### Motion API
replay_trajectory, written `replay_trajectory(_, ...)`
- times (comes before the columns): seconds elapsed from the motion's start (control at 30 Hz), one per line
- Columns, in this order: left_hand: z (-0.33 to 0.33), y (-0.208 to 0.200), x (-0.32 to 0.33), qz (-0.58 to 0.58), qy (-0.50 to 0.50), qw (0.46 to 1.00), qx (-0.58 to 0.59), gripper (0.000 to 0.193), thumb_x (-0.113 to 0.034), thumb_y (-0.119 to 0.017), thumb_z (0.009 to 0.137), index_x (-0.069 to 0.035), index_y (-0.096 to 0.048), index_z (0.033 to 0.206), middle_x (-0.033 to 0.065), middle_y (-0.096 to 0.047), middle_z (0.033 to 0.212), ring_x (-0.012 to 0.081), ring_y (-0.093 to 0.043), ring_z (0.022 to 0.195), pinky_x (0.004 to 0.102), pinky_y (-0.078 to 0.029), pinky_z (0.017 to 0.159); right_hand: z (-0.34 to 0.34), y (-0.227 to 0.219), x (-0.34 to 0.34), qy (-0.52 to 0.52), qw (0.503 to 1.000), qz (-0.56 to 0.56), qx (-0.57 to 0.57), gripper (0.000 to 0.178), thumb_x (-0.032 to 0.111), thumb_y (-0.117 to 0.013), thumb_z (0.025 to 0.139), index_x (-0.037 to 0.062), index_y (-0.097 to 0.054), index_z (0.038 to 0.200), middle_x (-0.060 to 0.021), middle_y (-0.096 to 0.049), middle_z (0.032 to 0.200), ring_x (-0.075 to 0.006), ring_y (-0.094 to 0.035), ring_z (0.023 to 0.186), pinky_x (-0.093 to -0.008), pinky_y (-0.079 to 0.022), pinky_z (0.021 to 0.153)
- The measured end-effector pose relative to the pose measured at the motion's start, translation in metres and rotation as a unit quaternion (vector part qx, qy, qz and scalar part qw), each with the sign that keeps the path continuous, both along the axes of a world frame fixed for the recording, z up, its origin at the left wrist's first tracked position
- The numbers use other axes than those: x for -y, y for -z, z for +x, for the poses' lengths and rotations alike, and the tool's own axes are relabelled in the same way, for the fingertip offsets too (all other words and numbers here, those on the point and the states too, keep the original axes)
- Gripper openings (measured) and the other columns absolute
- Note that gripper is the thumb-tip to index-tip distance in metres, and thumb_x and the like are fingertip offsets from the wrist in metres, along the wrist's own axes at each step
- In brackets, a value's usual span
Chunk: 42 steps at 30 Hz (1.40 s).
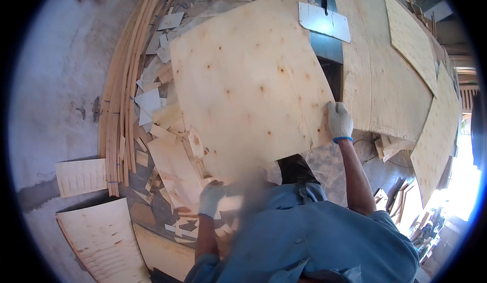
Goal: The person uses a circular saw to cut a large sheet of plywood into smaller rectangular pieces. They position the sheet on a workbench, guide the saw along the wood, and separate the cut sections.
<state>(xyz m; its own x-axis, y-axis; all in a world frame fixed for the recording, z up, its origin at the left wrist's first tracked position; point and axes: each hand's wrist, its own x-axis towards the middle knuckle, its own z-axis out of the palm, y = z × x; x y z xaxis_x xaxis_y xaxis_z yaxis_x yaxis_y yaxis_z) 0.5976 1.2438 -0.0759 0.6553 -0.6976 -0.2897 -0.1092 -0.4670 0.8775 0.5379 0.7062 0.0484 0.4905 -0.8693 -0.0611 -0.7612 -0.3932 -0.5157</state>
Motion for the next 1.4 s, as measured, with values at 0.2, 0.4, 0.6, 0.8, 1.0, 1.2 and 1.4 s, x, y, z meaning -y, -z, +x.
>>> replay_trajectory(0.2,0.027,0.001,-0.004,-0.338,-0.267,0.821,-0.374,0.041,-0.029,-0.044,0.103,-0.003,-0.046,0.134,0.0178,-0.054,0.133,0.0357,-0.051,0.123,0.0504,-0.039,0.108,-0.013,0.007,-0.046,0.057,0.998,0.004,0.016,0.044,0.045,-0.054,0.092,0.0025,-0.068,0.095,-0.0253,-0.067,0.091,-0.0425,-0.065,0.091,-0.0466,-0.049,0.078)
replay_trajectory(0.4,0.040,-0.026,0.097,-0.428,-0.411,0.632,-0.499,0.047,-0.045,-0.049,0.100,-0.010,-0.050,0.130,0.0126,-0.055,0.130,0.0313,-0.051,0.124,0.0485,-0.039,0.106,-0.049,0.050,-0.122,0.072,0.996,-0.021,0.042,0.042,0.042,-0.057,0.092,0.0006,-0.063,0.090,-0.0302,-0.063,0.081,-0.0442,-0.064,0.082,-0.0511,-0.048,0.073)
replay_trajectory(0.6,0.031,-0.017,0.106,-0.326,-0.486,0.703,-0.404,0.049,-0.047,-0.052,0.098,-0.011,-0.051,0.131,0.0099,-0.057,0.128,0.0279,-0.055,0.119,0.0483,-0.045,0.101,-0.103,0.075,-0.248,-0.271,0.960,0.040,-0.062,0.023,0.027,-0.053,0.097,0.0061,-0.062,0.100,-0.0191,-0.064,0.093,-0.0362,-0.063,0.081,-0.0468,-0.050,0.068)
replay_trajectory(0.8,0.053,0.029,0.062,-0.270,-0.448,0.773,-0.360,0.050,-0.038,-0.056,0.097,-0.004,-0.050,0.133,0.0110,-0.057,0.127,0.0283,-0.058,0.114,0.0446,-0.048,0.099,-0.080,0.005,-0.198,-0.339,0.928,0.143,-0.053,0.025,0.029,-0.064,0.090,0.0064,-0.065,0.099,-0.0164,-0.067,0.093,-0.0333,-0.066,0.085,-0.0401,-0.052,0.072)
replay_trajectory(1.0,0.070,-0.034,0.094,-0.218,-0.493,0.780,-0.317,0.048,-0.031,-0.058,0.097,-0.001,-0.049,0.132,0.0112,-0.060,0.120,0.0237,-0.062,0.107,0.0392,-0.051,0.094,-0.060,0.000,-0.026,-0.148,0.980,-0.132,0.024,0.024,0.030,-0.062,0.090,0.0099,-0.065,0.102,-0.0137,-0.067,0.095,-0.0304,-0.066,0.086,-0.0420,-0.053,0.070)
replay_trajectory(1.2,0.087,0.004,0.073,-0.202,-0.493,0.799,-0.279,0.040,-0.029,-0.058,0.097,0.002,-0.055,0.122,0.0098,-0.063,0.112,0.0209,-0.063,0.101,0.0369,-0.052,0.091,-0.030,0.005,0.081,-0.040,0.976,-0.209,0.036,0.035,0.035,-0.062,0.089,0.0058,-0.063,0.109,-0.0173,-0.068,0.097,-0.0381,-0.064,0.093,-0.0450,-0.050,0.082)
replay_trajectory(1.4,0.118,0.016,0.058,-0.176,-0.468,0.833,-0.238,0.046,-0.035,-0.059,0.096,0.003,-0.058,0.121,0.0122,-0.063,0.116,0.0245,-0.062,0.104,0.0365,-0.050,0.093,-0.029,0.017,0.092,0.030,0.998,-0.046,-0.005,0.049,0.049,-0.054,0.090,0.0054,-0.066,0.108,-0.0231,-0.068,0.101,-0.0411,-0.064,0.099,-0.0455,-0.049,0.084)
